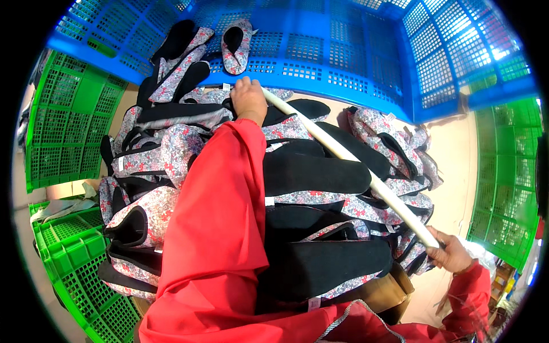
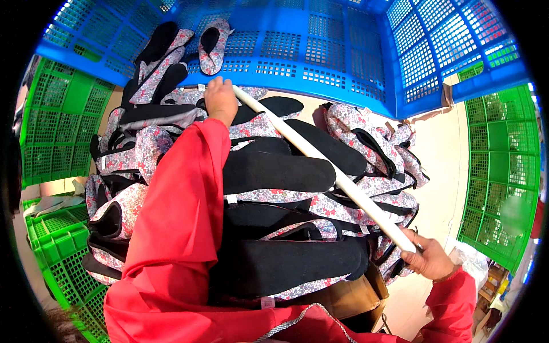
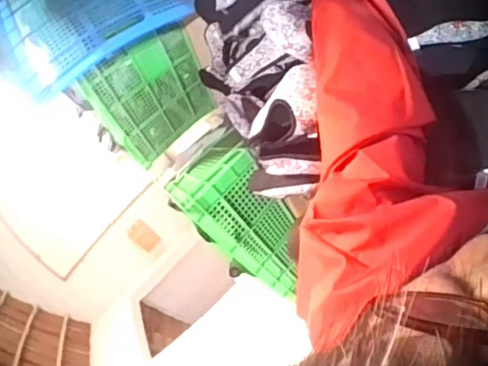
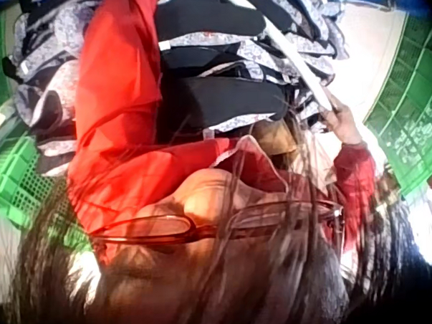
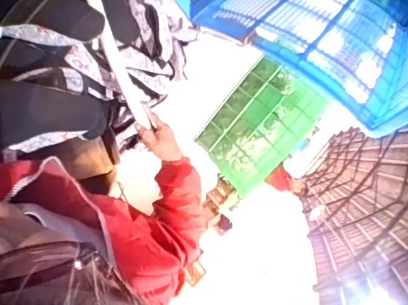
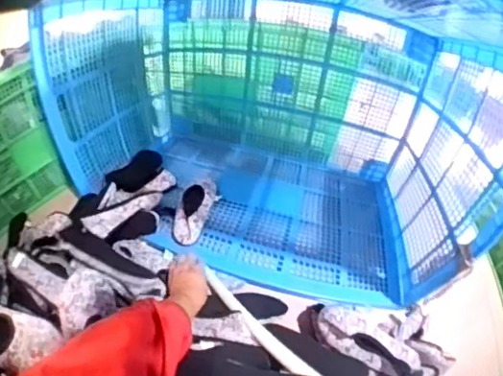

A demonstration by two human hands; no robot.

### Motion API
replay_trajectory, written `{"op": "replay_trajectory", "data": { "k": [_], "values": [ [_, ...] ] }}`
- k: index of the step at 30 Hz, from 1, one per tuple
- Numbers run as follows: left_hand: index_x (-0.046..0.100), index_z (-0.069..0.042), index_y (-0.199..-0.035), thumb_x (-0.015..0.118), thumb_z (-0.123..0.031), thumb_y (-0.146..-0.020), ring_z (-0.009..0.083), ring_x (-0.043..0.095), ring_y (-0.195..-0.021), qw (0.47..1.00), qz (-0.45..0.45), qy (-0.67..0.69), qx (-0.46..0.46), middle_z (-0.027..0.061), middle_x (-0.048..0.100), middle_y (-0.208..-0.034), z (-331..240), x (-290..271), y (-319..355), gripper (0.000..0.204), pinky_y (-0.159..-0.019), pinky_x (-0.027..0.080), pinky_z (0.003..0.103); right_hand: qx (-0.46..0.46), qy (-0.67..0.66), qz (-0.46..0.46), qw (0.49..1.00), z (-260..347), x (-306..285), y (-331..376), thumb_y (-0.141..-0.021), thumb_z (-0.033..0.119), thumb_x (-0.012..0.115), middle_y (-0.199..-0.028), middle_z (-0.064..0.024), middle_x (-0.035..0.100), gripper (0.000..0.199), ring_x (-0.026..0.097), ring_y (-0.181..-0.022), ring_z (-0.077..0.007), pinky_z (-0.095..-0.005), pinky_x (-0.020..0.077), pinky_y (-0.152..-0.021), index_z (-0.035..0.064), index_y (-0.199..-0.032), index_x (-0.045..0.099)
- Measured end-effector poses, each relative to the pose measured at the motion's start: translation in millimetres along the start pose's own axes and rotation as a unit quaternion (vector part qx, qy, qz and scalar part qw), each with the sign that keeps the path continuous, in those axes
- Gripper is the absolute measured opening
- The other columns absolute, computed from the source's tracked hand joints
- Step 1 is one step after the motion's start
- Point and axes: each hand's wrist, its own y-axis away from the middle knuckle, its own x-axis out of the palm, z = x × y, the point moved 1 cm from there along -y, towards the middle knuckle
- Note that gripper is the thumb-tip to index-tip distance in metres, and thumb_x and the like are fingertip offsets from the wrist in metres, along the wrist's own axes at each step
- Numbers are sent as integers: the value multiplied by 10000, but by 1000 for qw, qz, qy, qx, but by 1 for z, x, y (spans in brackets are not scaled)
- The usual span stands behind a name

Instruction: The person uses a long white stick to push and arrange a pile of floral-patterned slippers inside a blue plastic crate. They then move the slippers from the crate into a cardboard box resting on their lap, handling them one by one to organize them.

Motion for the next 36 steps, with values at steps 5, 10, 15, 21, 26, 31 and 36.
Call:
{"op": "replay_trajectory", "data": {
  "k": [5,10,15,21,26,31,36],
  "values": [
    [604,-48,-1063,498,-133,-891,337,607,-1053,987,99,37,-121,128,605,-1108,4,-1,-3,219,-902,478,476,10,-34,-3,999,-30,11,17,-915,298,702,-776,14,572,642,512,-575,-57,-216,435,-510,87,-1463,442],
    [560,-103,-1268,408,-194,-972,314,563,-1218,935,315,29,-162,151,618,-1272,17,-2,-5,345,-989,439,465,2,-117,-2,993,-85,20,36,-948,215,659,-799,7,561,605,516,-584,-59,-214,440,-521,103,-1486,404],
    [588,-89,-1217,426,-149,-964,326,623,-1118,951,293,33,-92,158,645,-1207,29,19,-2,307,-911,508,448,-3,-158,4,987,-101,36,37,-955,214,648,-806,12,549,594,511,-575,-60,-216,438,-515,103,-1485,402],
    [630,-120,-1136,476,-113,-931,306,631,-1067,978,195,20,68,108,662,-1089,19,22,2,256,-846,537,428,5,-188,-5,982,-96,56,37,-938,295,673,-822,14,543,635,493,-566,-54,-203,419,-504,63,-1468,412],
    [553,-240,-1362,475,-101,-924,303,556,-1198,961,274,12,45,117,572,-1282,11,-4,4,467,-956,479,427,-6,-180,0,984,-99,57,35,-939,297,669,-835,10,545,642,488,-564,-57,-206,413,-500,75,-1478,400],
    [614,-240,-1265,463,-178,-959,284,520,-1196,969,234,-32,73,72,552,-1233,6,-12,5,346,-952,465,443,2,-174,-2,985,-97,59,36,-947,273,658,-823,10,547,623,496,-572,-62,-213,419,-506,89,-1483,400],
    [661,-122,-1169,495,-120,-920,304,513,-1194,967,242,15,74,117,550,-1222,7,-9,1,299,-966,451,441,-4,-160,-10,987,-91,49,42,-947,177,632,-800,4,550,596,511,-574,-71,-220,432,-507,76,-1485,396]
  ]
}}
